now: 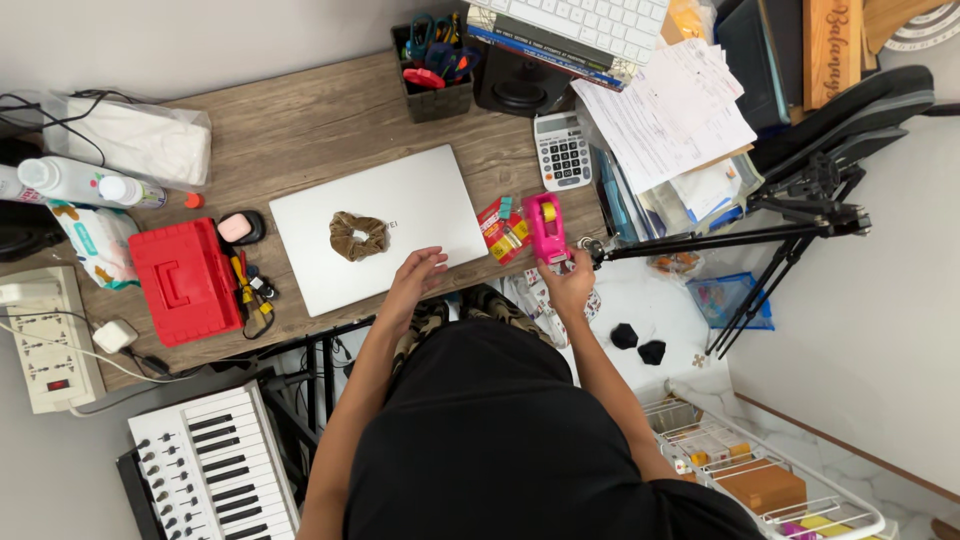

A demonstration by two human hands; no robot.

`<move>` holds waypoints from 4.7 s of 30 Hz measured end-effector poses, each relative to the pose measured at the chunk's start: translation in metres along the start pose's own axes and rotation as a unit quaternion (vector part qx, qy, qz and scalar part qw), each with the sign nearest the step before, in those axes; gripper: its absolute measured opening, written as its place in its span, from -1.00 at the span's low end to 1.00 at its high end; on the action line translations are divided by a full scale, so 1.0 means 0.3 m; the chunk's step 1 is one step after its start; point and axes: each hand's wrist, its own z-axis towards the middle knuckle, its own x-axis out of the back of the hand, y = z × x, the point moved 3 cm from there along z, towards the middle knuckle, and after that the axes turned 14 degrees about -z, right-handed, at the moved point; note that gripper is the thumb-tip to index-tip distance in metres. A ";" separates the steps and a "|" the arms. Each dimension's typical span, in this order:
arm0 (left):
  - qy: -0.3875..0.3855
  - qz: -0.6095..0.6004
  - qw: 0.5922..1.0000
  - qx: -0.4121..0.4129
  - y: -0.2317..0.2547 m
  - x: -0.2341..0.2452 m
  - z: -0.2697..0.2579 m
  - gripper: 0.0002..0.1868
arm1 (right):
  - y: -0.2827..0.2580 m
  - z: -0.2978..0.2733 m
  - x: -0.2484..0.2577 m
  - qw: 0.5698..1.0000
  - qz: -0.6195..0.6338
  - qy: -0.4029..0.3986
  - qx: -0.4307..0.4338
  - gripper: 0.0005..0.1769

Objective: The person organizes a cluttered desk by moving a keyboard, a pen holder, and a hair scrunchie. They then open a drawer and sort through various papers, envelopes, and cards, placing some items on the desk surface.

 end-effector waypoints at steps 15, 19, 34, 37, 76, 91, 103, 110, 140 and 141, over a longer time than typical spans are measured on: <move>0.252 -0.338 0.907 0.001 -0.295 0.319 0.046 -0.28 | -0.047 0.065 -0.109 0.977 -0.147 0.097 0.117 -0.05; 0.380 -0.419 0.823 -0.059 -0.351 0.484 0.029 -0.09 | -0.113 -0.018 -0.163 0.998 0.013 -0.041 0.041 -0.46; 0.391 -0.325 0.858 -0.076 -0.263 0.626 0.017 -0.05 | -0.198 -0.097 -0.433 0.966 0.008 -0.230 0.118 -0.07; 0.387 -0.325 0.859 -0.080 -0.224 0.627 0.021 -0.13 | -0.210 -0.056 -0.475 0.969 -0.035 -0.218 0.111 0.02; 0.253 -0.218 0.923 -0.191 -0.366 0.810 -0.294 -0.74 | -0.618 -0.770 -0.836 0.729 0.127 -0.669 -0.065 -0.67; 0.246 -0.180 0.931 -0.202 -0.338 0.913 -0.340 -0.75 | -0.638 -0.847 -0.869 0.754 0.063 -0.650 -0.071 -0.45; 0.156 -0.122 0.964 -0.175 -0.238 0.964 -0.235 -0.77 | -0.529 -0.951 -0.811 0.714 0.115 -0.678 -0.128 -0.53; 0.138 -0.103 0.978 -0.119 -0.255 0.934 -0.192 -0.76 | -0.437 -1.028 -0.724 0.665 0.073 -0.733 -0.121 -0.40; 0.059 0.422 0.901 0.075 -0.491 0.831 -0.347 -0.29 | -0.402 -0.862 -0.696 0.761 -0.023 -0.649 0.014 0.12; 0.054 0.434 0.896 0.075 -0.500 0.826 -0.355 -0.29 | -0.397 -0.873 -0.690 0.757 -0.032 -0.652 0.024 0.12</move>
